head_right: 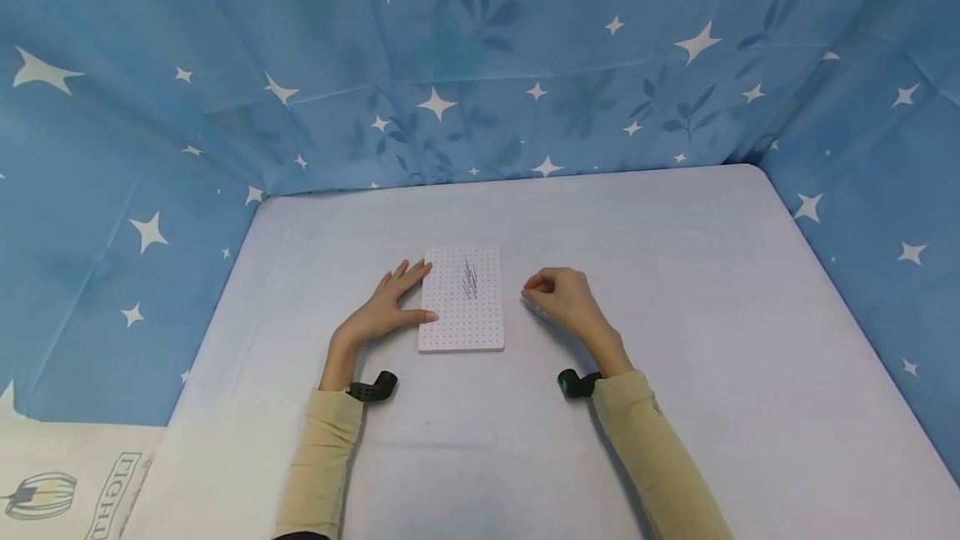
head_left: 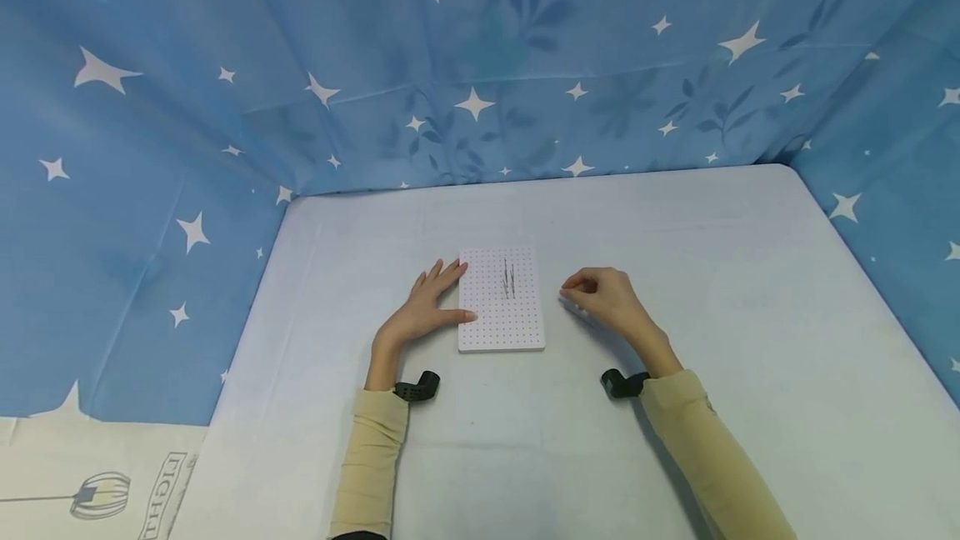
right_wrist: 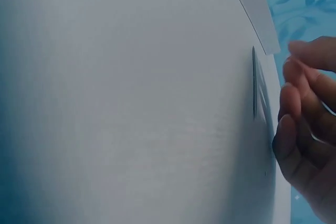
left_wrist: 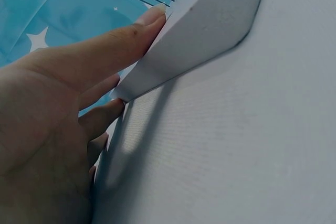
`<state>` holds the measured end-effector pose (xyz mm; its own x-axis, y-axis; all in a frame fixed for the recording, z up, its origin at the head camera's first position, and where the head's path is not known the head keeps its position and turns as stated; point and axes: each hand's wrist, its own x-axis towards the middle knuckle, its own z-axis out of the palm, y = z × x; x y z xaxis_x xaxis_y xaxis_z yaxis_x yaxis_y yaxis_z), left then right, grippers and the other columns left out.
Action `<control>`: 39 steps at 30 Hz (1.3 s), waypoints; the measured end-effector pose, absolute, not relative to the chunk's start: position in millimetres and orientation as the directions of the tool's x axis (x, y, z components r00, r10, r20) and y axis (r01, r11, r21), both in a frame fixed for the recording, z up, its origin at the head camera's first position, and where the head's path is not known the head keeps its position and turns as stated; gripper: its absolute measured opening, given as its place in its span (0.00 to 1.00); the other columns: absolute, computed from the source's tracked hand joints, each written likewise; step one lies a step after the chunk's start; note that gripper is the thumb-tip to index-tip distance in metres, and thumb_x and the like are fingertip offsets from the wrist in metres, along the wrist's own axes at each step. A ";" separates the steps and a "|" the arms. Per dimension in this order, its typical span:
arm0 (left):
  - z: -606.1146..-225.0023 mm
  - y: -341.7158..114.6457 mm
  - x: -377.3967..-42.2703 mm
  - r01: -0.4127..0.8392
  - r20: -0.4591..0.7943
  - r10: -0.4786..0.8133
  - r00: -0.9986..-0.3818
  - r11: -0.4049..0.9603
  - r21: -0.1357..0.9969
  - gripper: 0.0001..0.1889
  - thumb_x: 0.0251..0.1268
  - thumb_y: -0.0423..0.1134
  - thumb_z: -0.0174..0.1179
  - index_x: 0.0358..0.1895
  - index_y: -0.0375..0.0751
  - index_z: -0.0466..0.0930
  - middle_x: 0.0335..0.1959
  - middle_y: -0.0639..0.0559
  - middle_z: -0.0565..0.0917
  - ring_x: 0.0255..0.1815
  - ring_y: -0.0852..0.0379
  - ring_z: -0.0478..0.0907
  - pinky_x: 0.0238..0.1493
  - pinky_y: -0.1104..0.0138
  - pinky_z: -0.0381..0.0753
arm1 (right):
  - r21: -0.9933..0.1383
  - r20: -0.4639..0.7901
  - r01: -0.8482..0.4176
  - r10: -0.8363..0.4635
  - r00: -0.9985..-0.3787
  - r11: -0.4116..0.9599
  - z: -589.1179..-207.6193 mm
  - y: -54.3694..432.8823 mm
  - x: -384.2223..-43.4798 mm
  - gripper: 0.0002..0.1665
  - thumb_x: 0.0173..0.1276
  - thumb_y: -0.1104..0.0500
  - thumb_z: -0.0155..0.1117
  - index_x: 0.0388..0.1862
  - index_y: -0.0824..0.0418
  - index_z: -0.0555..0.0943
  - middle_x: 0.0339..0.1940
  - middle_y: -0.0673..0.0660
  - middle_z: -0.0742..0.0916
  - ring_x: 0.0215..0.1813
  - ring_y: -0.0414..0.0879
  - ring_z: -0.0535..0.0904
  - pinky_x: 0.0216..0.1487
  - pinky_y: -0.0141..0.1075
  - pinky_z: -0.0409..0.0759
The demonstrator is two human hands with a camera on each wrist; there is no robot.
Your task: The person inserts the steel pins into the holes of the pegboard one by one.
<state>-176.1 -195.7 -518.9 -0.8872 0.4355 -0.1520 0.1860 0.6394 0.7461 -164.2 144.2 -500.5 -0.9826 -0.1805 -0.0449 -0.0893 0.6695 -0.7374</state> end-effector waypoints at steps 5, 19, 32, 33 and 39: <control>-519.5 -195.1 -176.4 0.198 -0.145 0.444 -0.884 0.638 0.745 0.50 0.63 0.53 0.71 0.84 0.52 0.51 0.86 0.53 0.50 0.87 0.50 0.31 0.85 0.52 0.26 | -0.713 -0.030 -0.098 -0.170 -0.985 0.694 -502.8 149.7 -160.3 0.11 0.71 0.59 0.69 0.44 0.66 0.88 0.37 0.59 0.90 0.39 0.51 0.85 0.42 0.41 0.83; -520.3 -195.9 -175.6 0.197 -0.142 0.446 -0.884 0.630 0.752 0.50 0.64 0.52 0.71 0.84 0.51 0.51 0.86 0.52 0.49 0.87 0.50 0.31 0.85 0.52 0.26 | -0.677 -0.057 -0.111 -0.203 -0.978 0.727 -500.8 160.2 -152.0 0.06 0.68 0.62 0.70 0.39 0.65 0.89 0.31 0.56 0.89 0.35 0.47 0.82 0.39 0.39 0.80; -520.9 -195.8 -176.2 0.201 -0.134 0.444 -0.886 0.628 0.752 0.50 0.63 0.52 0.71 0.84 0.51 0.52 0.86 0.52 0.50 0.87 0.50 0.32 0.85 0.52 0.26 | -0.647 -0.102 -0.125 -0.248 -0.964 0.752 -498.3 159.8 -153.9 0.05 0.65 0.60 0.73 0.34 0.62 0.90 0.30 0.54 0.89 0.34 0.46 0.81 0.38 0.37 0.78; -521.0 -195.8 -176.3 0.201 -0.134 0.443 -0.886 0.629 0.751 0.50 0.63 0.52 0.71 0.84 0.51 0.52 0.86 0.52 0.50 0.87 0.50 0.32 0.85 0.52 0.26 | -0.643 -0.105 -0.130 -0.255 -0.961 0.755 -497.7 159.7 -154.1 0.05 0.65 0.60 0.73 0.34 0.62 0.90 0.30 0.54 0.89 0.34 0.46 0.81 0.38 0.37 0.78; -520.6 -195.4 -175.9 0.196 -0.140 0.436 -0.889 0.637 0.745 0.50 0.63 0.52 0.71 0.84 0.52 0.52 0.86 0.54 0.50 0.87 0.51 0.32 0.85 0.53 0.26 | -0.612 -0.105 -0.156 -0.275 -0.956 0.776 -496.2 158.4 -154.5 0.04 0.64 0.62 0.72 0.34 0.62 0.90 0.32 0.55 0.89 0.35 0.46 0.82 0.40 0.40 0.80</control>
